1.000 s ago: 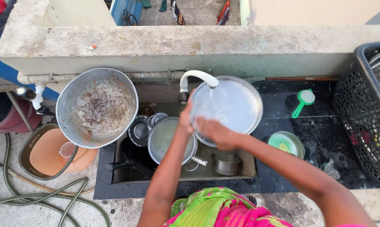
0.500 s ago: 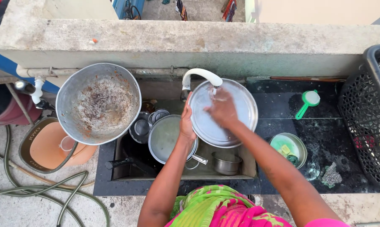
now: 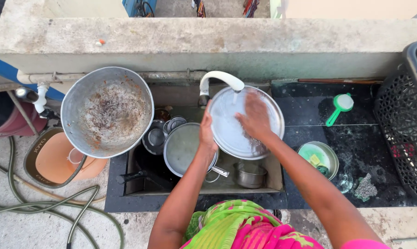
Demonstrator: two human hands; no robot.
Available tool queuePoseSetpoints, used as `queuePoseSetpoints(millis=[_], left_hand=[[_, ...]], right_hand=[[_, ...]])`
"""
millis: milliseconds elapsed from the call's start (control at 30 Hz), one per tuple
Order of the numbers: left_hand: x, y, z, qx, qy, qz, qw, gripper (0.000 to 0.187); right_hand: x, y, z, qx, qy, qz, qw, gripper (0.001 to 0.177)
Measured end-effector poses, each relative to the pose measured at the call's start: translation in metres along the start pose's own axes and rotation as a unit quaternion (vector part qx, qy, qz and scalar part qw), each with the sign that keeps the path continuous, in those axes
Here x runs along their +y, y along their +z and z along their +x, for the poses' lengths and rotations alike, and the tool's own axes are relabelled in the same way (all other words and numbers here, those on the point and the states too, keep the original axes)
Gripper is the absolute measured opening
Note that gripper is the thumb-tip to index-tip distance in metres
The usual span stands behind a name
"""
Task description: Washing various metal pots, plates, and utensils in an outdoor sink.
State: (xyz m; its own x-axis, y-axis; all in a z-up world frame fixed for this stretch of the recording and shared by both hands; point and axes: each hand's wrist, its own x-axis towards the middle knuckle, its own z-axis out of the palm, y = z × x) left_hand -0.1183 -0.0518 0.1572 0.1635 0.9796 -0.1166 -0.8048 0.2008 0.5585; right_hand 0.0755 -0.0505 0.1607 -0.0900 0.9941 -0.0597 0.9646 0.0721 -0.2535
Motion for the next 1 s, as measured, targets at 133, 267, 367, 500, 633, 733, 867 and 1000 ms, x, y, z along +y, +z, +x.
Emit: queuePoseSetpoints(millis=[133,267,367,500,633,733,867,1000], left_hand=[[-0.009,-0.005,0.011,-0.014,-0.017,0.002,1.0,0.053],[0.009,-0.014,0.019,0.034,-0.027,-0.002,0.999,0.053],[0.018,-0.02,0.023,0.057,-0.007,0.002,0.998,0.052],[0.027,-0.013,0.012,0.039,0.012,0.014,0.999,0.054],[0.028,-0.013,0.008,0.01,0.028,0.031,0.999,0.055],[0.021,-0.021,0.014,-0.002,0.031,0.024,0.999,0.053],[0.013,-0.03,0.021,-0.001,0.026,0.03,0.999,0.051],[0.005,-0.04,0.029,0.007,-0.005,0.058,0.998,0.049]], right_hand=[[-0.029,0.001,0.027,0.022,-0.135,0.03,0.99,0.072],[-0.039,-0.021,-0.005,-0.005,-0.299,0.114,0.947,0.065],[-0.014,-0.04,-0.028,-0.09,-0.375,0.198,0.901,0.051],[0.064,-0.043,-0.03,-0.118,-0.291,0.075,0.946,0.047],[0.075,-0.076,-0.039,-0.075,-0.228,-0.179,0.954,0.084],[0.076,-0.065,-0.045,0.001,-0.231,-0.213,0.949,0.069],[0.069,-0.058,-0.059,0.027,-0.214,-0.232,0.949,0.064],[0.067,-0.057,-0.075,0.07,-0.205,-0.213,0.953,0.058]])
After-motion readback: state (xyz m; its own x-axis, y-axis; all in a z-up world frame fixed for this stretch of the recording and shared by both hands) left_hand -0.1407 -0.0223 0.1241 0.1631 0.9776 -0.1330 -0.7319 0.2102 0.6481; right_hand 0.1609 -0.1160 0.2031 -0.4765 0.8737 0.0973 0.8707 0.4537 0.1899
